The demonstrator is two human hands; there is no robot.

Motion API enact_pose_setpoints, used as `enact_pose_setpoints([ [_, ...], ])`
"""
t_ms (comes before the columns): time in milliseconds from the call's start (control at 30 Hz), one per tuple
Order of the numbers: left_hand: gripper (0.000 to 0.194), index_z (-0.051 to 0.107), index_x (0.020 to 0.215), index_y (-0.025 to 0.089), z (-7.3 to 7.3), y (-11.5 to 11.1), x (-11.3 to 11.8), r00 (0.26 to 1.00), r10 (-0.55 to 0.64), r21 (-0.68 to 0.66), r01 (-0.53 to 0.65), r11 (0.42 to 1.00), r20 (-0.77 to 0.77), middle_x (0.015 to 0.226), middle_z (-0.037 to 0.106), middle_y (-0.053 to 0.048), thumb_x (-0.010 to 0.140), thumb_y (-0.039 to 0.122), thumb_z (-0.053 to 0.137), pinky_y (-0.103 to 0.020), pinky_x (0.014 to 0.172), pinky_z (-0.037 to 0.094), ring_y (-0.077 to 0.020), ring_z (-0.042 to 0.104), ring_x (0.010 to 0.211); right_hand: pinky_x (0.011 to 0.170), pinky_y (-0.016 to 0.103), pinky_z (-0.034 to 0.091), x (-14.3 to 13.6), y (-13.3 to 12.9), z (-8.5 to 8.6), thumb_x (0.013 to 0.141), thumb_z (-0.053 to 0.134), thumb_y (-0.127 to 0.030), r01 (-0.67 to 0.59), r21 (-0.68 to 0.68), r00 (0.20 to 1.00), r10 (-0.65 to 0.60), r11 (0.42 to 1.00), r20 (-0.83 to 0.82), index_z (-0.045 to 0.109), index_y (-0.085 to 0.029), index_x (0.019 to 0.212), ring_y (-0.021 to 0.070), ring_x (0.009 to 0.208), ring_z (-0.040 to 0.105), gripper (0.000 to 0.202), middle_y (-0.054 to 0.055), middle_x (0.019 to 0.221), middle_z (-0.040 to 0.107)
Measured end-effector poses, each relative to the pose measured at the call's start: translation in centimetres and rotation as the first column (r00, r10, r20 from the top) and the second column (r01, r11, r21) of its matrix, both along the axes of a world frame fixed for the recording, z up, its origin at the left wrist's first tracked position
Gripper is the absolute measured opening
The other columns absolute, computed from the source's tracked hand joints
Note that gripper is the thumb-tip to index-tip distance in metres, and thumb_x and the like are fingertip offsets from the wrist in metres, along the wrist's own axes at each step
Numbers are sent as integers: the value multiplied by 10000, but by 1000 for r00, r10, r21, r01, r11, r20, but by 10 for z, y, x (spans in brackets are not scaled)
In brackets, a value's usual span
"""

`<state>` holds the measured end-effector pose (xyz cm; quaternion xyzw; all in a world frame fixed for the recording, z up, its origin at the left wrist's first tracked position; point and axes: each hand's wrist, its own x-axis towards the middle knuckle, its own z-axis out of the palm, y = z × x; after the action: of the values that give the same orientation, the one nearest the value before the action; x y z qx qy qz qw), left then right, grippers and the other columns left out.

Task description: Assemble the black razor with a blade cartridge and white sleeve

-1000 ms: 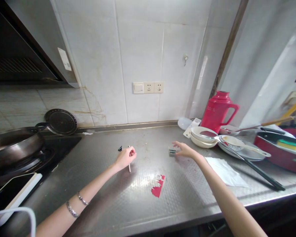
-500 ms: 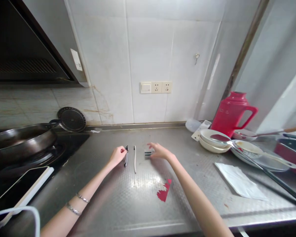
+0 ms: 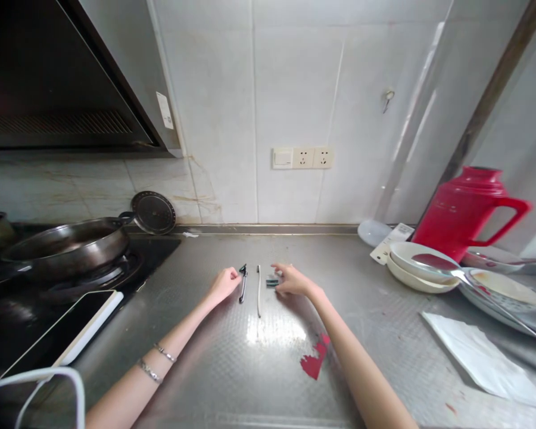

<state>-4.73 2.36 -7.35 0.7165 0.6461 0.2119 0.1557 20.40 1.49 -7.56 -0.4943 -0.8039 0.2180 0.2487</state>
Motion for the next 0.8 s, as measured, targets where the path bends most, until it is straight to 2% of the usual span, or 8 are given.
enact_pose_setpoints([
  [67,200,605,763,170,2,1,4,1000,-5,6,5,1000,-14,805,669,-59,767,347,513,-234,606,353,-163,598,745,780,312,437,0,-2,-2,615,623,-217,37,10,993,-36,999,-112,497,-172,1203,178,853,562,602,88,1080,596],
  [133,222,605,768,163,5,2,8,999,-6,13,6,1000,-36,811,671,-76,767,366,517,-239,614,360,-178,605,764,742,296,449,1,-4,-5,687,543,-264,156,40,954,-140,987,-265,568,-165,1096,170,814,571,421,76,1000,627],
  [300,261,619,816,133,8,5,17,989,-3,13,5,1000,-147,838,669,-147,782,360,494,-262,617,384,-229,628,788,510,236,405,13,-5,-16,712,421,-306,500,21,700,-390,866,-598,637,-139,814,132,513,494,292,12,563,570],
  [433,337,632,879,134,8,6,23,975,-20,-19,16,1000,-223,890,664,-181,760,423,507,-273,623,406,-258,631,826,422,218,318,24,-1,-20,682,452,-339,574,-49,555,-432,817,-710,636,-143,725,103,415,403,273,-23,468,490],
  [567,245,643,805,141,7,10,24,976,-31,-42,23,999,-216,857,672,-158,738,350,533,-257,621,411,-233,631,821,413,219,305,27,2,-22,667,473,-373,586,-74,516,-442,807,-733,638,-146,709,104,407,396,283,-29,450,475],
  [700,232,578,601,135,6,15,19,998,-50,-77,48,996,-31,677,654,-93,736,315,524,-230,574,409,-187,628,701,411,219,302,27,2,-24,670,469,-375,574,-77,541,-448,815,-712,639,-148,711,105,406,396,286,-29,449,473],
  [767,237,542,614,133,7,16,15,972,-44,-167,84,982,232,635,634,-61,764,309,494,-211,530,417,-147,615,605,416,218,304,27,1,-24,675,470,-373,571,-76,545,-447,817,-709,641,-152,712,105,408,401,281,-33,449,475],
  [800,219,530,649,132,8,16,13,924,-20,-220,112,969,383,629,628,-49,780,299,476,-203,510,422,-126,603,559,418,218,303,27,1,-24,676,473,-370,571,-76,545,-446,817,-710,642,-153,713,104,410,402,278,-35,450,475],
])
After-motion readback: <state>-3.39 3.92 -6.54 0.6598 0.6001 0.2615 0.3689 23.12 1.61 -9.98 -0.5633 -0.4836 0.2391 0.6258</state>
